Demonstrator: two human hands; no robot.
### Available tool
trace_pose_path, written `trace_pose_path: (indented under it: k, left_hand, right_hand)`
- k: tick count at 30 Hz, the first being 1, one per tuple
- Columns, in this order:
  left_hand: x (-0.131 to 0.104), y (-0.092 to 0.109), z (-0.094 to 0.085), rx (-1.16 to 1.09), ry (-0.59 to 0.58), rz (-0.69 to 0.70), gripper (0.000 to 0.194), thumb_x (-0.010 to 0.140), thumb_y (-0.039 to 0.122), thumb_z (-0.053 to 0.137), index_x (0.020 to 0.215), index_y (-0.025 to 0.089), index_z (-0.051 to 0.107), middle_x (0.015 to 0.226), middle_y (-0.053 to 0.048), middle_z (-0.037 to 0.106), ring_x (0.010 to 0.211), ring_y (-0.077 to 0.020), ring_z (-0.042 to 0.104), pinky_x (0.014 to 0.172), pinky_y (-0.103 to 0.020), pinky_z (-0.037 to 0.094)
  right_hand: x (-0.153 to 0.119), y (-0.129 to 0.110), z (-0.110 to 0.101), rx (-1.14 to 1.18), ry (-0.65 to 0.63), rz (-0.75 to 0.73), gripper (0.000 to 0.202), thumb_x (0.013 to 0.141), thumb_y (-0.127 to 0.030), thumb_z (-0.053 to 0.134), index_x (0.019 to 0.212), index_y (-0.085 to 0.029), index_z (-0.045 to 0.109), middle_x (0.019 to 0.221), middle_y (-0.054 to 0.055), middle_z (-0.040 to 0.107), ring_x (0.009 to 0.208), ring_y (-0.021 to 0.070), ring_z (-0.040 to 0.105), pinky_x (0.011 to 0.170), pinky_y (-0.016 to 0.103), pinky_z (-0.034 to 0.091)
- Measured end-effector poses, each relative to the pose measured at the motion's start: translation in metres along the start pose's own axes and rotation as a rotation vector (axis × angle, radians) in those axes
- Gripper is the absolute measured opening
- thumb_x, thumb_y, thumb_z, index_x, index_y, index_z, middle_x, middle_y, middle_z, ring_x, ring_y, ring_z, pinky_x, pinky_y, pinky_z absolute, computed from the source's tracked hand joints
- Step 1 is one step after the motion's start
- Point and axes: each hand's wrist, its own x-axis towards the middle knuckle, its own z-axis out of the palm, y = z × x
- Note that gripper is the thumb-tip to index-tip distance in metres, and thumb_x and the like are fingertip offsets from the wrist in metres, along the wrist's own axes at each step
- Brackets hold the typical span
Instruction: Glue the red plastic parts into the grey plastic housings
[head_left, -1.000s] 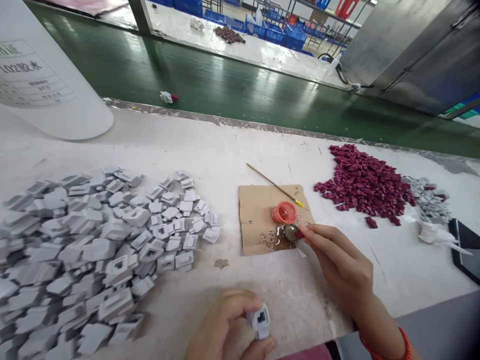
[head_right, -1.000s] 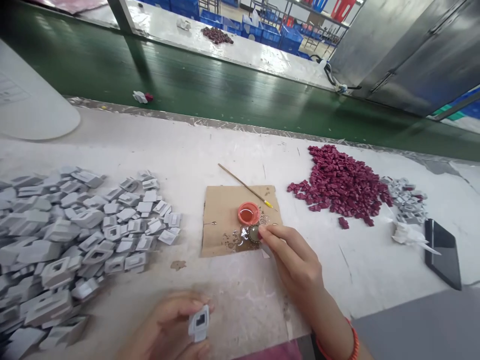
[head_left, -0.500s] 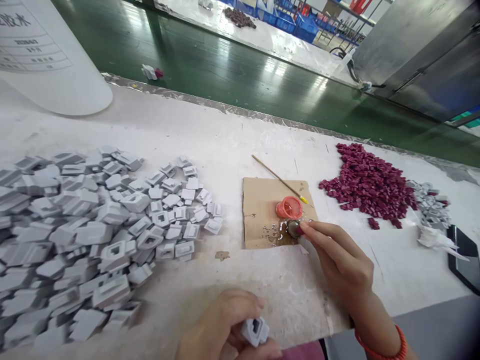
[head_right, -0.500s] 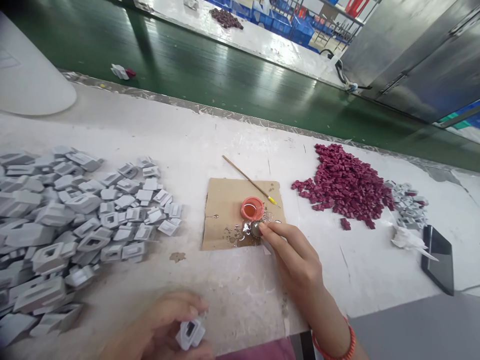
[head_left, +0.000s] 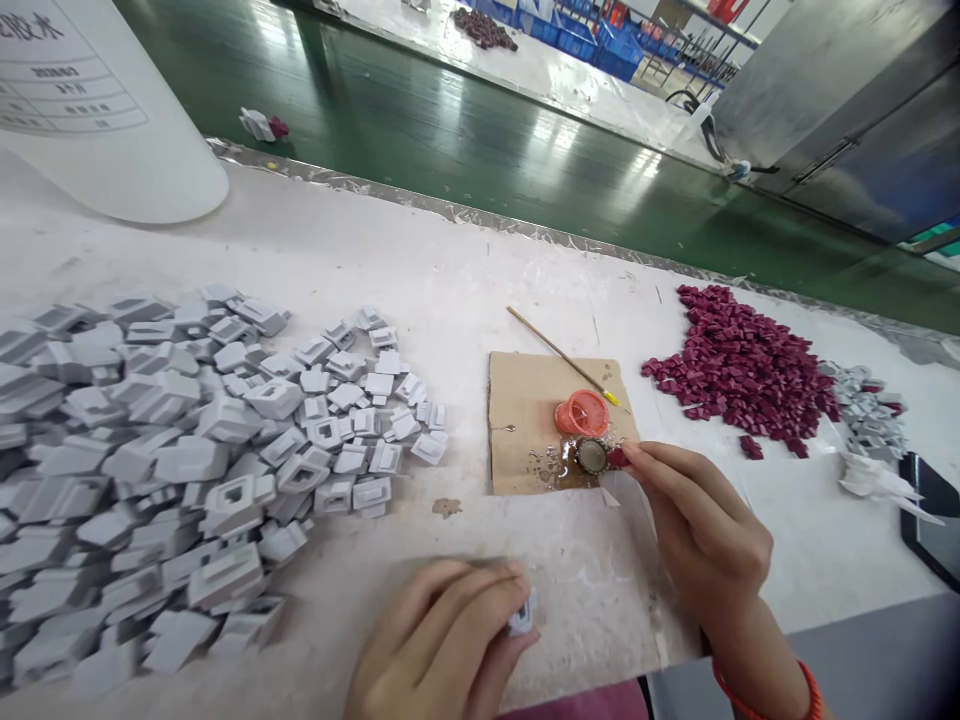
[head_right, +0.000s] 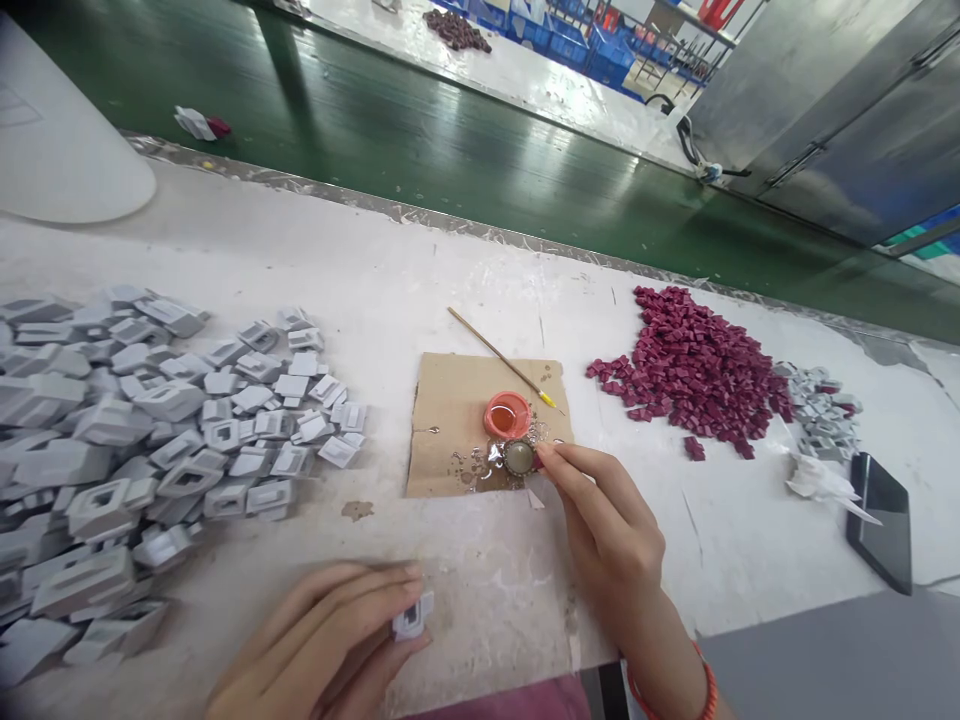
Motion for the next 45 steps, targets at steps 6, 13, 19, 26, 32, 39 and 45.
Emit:
trace_pose_path:
  k: [6,13,19,26,32,39,45]
  left_hand:
    - [0.0,0.003,0.006,-0.008,0.035,-0.087,0.022,0.082,0.008,0.065,0.101,0.019,0.062,0.097,0.001,0.075,0.093,-0.0152,0.061,0.088,-0.022,0.05]
    - [0.001,0.005,0.007,-0.075,0.059,-0.13,0.024,0.079,0.006,0.069,0.099,0.016,0.06,0.093,-0.003,0.073,0.09,-0.0158,0.06,0.084,-0.025,0.052]
    - [0.0,0.008,0.005,-0.093,0.052,-0.165,0.023,0.081,0.005,0.067,0.1,0.016,0.06,0.094,-0.003,0.073,0.089,-0.0162,0.059,0.081,-0.026,0.054]
    - [-0.001,0.004,0.004,-0.111,0.022,-0.168,0.025,0.085,0.009,0.064,0.109,0.015,0.061,0.103,-0.004,0.073,0.094,-0.0171,0.059,0.083,-0.025,0.056]
    - [0.001,0.007,0.004,-0.124,0.024,-0.169,0.023,0.084,0.009,0.065,0.106,0.014,0.063,0.102,-0.004,0.074,0.093,-0.0168,0.06,0.085,-0.026,0.056]
    - [0.006,0.008,0.003,-0.116,0.078,-0.169,0.017,0.086,0.011,0.063,0.102,0.015,0.064,0.096,-0.003,0.076,0.087,-0.0161,0.063,0.08,-0.025,0.057]
    - [0.004,0.003,0.003,-0.061,-0.022,-0.119,0.021,0.087,0.013,0.062,0.107,0.018,0.061,0.097,-0.002,0.075,0.088,-0.0167,0.066,0.081,-0.024,0.057]
  right_hand:
    - [-0.004,0.0,-0.005,-0.076,0.004,0.028,0.051,0.084,0.006,0.057,0.123,-0.027,0.061,0.103,0.004,0.066,0.092,0.0165,0.065,0.082,0.03,0.056]
    - [-0.023,-0.061,-0.008,0.268,0.013,0.372,0.021,0.084,-0.007,0.063,0.1,-0.021,0.067,0.091,0.003,0.067,0.081,0.015,0.064,0.066,0.024,0.057]
    - [-0.034,-0.079,0.009,0.499,-0.072,0.244,0.028,0.082,-0.001,0.059,0.106,-0.017,0.063,0.093,0.006,0.066,0.084,0.0154,0.065,0.068,0.023,0.059]
    - [-0.033,-0.075,0.008,0.485,-0.143,0.181,0.036,0.085,0.003,0.054,0.113,-0.017,0.062,0.102,0.007,0.066,0.094,0.0154,0.065,0.077,0.022,0.059]
    - [-0.036,-0.076,0.008,0.453,-0.172,0.155,0.038,0.084,0.002,0.055,0.115,-0.017,0.063,0.104,0.007,0.066,0.095,0.017,0.066,0.077,0.024,0.06]
    - [-0.036,-0.077,0.006,0.402,-0.204,0.093,0.039,0.087,0.0,0.053,0.121,-0.016,0.063,0.106,0.009,0.067,0.1,0.0203,0.065,0.079,0.029,0.061]
    - [-0.024,-0.08,0.011,0.493,-0.239,0.058,0.034,0.092,-0.004,0.048,0.122,-0.015,0.059,0.103,0.009,0.069,0.1,0.0182,0.065,0.081,0.029,0.06]
